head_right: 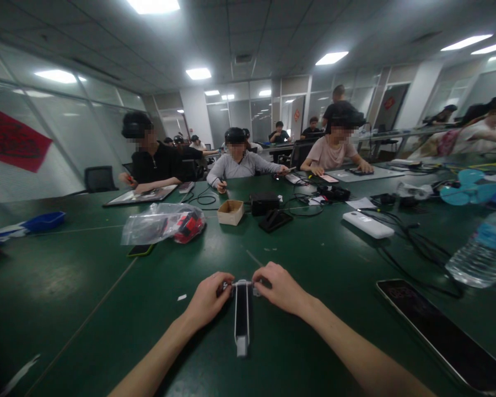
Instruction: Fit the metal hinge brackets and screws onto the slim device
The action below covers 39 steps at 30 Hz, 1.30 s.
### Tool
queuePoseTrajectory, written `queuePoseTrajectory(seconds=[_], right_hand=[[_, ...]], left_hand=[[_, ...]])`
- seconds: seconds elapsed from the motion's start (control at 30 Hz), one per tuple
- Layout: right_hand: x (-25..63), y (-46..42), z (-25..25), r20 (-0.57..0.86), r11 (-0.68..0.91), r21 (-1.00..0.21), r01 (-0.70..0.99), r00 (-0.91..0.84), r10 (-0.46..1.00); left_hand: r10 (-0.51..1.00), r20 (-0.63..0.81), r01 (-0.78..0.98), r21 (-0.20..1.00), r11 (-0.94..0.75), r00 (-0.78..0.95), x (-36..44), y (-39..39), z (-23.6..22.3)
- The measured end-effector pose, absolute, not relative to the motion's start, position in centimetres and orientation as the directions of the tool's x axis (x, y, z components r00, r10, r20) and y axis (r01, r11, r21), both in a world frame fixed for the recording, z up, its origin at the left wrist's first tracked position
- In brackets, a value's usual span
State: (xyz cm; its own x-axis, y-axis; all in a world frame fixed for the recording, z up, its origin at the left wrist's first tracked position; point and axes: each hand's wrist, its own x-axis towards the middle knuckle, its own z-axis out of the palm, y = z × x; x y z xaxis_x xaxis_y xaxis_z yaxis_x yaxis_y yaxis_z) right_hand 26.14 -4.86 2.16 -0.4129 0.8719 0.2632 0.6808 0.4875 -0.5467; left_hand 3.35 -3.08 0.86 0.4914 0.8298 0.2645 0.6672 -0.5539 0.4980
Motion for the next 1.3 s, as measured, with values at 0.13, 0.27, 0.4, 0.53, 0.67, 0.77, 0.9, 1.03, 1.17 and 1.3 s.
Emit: queuePoseTrajectory(seconds=[0.13,0.27,0.4,0.53,0.67,0.77,0.9,1.03,1.17,1.3], right_hand=[[26.06,-4.84,2.2,0.27,0.493,-0.556,0.669,-0.416,0.868],[26.01,-4.9,2.14,0.278,0.49,-0.58,0.651,-0.407,0.87],[25.95,-4.9,2.01,0.261,0.459,-0.599,0.656,-0.382,0.886],[25.94,-4.81,1.86,0.241,0.436,-0.593,0.677,-0.367,0.899],[26.01,-4.8,1.81,0.222,0.42,-0.594,0.686,-0.361,0.906],[25.97,-4.9,1.94,0.229,0.426,-0.59,0.686,-0.365,0.903],[25.94,-4.92,2.12,0.234,0.44,-0.579,0.687,-0.378,0.896],[26.16,-4.68,1.95,0.249,0.465,-0.559,0.687,-0.396,0.884],[26.36,-4.45,1.67,0.255,0.485,-0.544,0.685,-0.415,0.873],[26.35,-4.49,1.65,0.247,0.48,-0.544,0.688,-0.416,0.875]], left_hand=[[0.831,0.269,0.665,0.504,-0.552,0.486,3.32,-3.08,0.82],[0.832,0.26,0.662,0.511,-0.549,0.49,3.28,-3.12,0.92],[0.83,0.263,0.659,0.509,-0.553,0.492,3.33,-3.13,0.94],[0.833,0.262,0.668,0.503,-0.548,0.487,3.37,-3.08,0.84],[0.828,0.271,0.659,0.506,-0.556,0.49,3.34,-3.06,0.85],[0.827,0.272,0.662,0.5,-0.558,0.492,3.33,-3.07,0.9],[0.826,0.27,0.662,0.498,-0.56,0.495,3.31,-3.07,0.89],[0.827,0.276,0.661,0.501,-0.559,0.491,3.26,-3.08,0.79],[0.829,0.273,0.658,0.509,-0.555,0.488,3.21,-3.15,0.78],[0.83,0.277,0.656,0.513,-0.553,0.484,3.23,-3.22,0.83]])
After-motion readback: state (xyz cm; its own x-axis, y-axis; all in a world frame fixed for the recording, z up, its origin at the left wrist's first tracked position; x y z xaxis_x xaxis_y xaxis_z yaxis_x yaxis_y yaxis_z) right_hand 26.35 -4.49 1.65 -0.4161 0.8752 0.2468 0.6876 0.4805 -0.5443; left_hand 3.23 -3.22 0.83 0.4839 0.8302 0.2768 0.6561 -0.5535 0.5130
